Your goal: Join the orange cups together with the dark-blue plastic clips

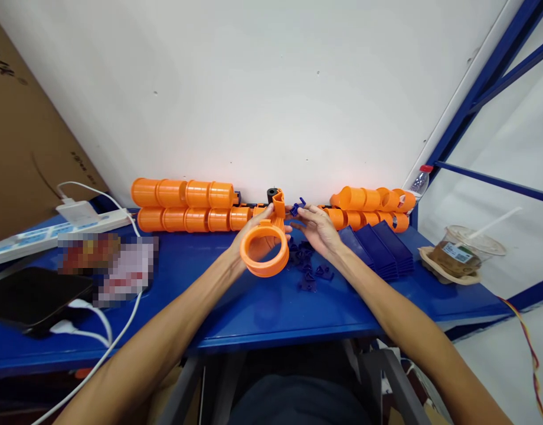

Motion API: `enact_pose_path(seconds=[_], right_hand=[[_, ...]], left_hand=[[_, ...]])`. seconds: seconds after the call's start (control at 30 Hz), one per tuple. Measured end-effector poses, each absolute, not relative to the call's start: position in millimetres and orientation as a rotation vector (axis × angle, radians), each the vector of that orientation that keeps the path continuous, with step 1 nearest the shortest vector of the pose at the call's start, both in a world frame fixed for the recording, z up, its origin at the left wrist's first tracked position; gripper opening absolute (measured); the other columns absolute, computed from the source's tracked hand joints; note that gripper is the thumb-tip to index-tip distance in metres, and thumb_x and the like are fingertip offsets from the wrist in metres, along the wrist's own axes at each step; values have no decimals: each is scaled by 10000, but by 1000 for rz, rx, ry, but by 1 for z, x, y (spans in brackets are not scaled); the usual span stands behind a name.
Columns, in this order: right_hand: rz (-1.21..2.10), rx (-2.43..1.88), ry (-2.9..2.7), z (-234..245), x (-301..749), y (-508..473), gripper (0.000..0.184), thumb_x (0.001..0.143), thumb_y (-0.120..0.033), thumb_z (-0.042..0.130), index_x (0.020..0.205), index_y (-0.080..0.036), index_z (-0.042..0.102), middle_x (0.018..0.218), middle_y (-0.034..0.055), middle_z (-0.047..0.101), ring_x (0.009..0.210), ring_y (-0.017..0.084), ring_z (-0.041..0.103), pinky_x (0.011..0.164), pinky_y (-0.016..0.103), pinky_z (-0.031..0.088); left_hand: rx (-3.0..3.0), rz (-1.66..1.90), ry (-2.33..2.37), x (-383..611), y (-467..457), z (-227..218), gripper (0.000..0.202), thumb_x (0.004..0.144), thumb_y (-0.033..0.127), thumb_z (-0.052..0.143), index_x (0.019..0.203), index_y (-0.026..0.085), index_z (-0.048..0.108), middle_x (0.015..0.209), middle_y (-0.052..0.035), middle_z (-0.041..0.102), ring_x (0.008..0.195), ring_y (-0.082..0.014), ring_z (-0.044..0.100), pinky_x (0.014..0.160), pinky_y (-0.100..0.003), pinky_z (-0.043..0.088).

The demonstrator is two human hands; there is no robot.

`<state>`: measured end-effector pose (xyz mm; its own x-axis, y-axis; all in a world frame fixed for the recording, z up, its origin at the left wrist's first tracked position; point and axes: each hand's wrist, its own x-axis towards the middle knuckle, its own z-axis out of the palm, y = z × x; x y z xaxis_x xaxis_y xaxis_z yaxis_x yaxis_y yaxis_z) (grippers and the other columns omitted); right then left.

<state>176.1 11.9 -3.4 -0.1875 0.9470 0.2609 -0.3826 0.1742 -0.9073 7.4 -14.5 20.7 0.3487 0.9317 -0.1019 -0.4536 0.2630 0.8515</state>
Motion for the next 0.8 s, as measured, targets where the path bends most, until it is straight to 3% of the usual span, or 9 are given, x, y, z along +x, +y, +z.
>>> enact_pose_path(seconds=[0.27,0.53,0.8], right_hand=[[1080,-728,-1286,10,192,14,411,640,-415,888,956,-242,690,855,3,753,856,183,711,757,297,555],[810,-772,-1709,19,208,14,376,663,-394,895,981,-239,767,952,40,782,960,230,727,843,366,576],[442,-793,-1928,11,202,7,236,815,-335,799,1035,-253,771,985,36,786,856,220,732,852,407,599]], left_hand=[[1035,1042,692,6,-18,11,318,931,374,693,1096,104,729,894,-120,766,594,-172,702,573,-276,581],[1146,1075,896,9,-16,2,215,896,312,741,937,106,692,714,-66,712,632,-169,684,579,-242,510],[1305,1139,960,7,-6,-3,140,946,221,649,887,102,691,683,-54,695,611,-161,674,644,-269,547]])
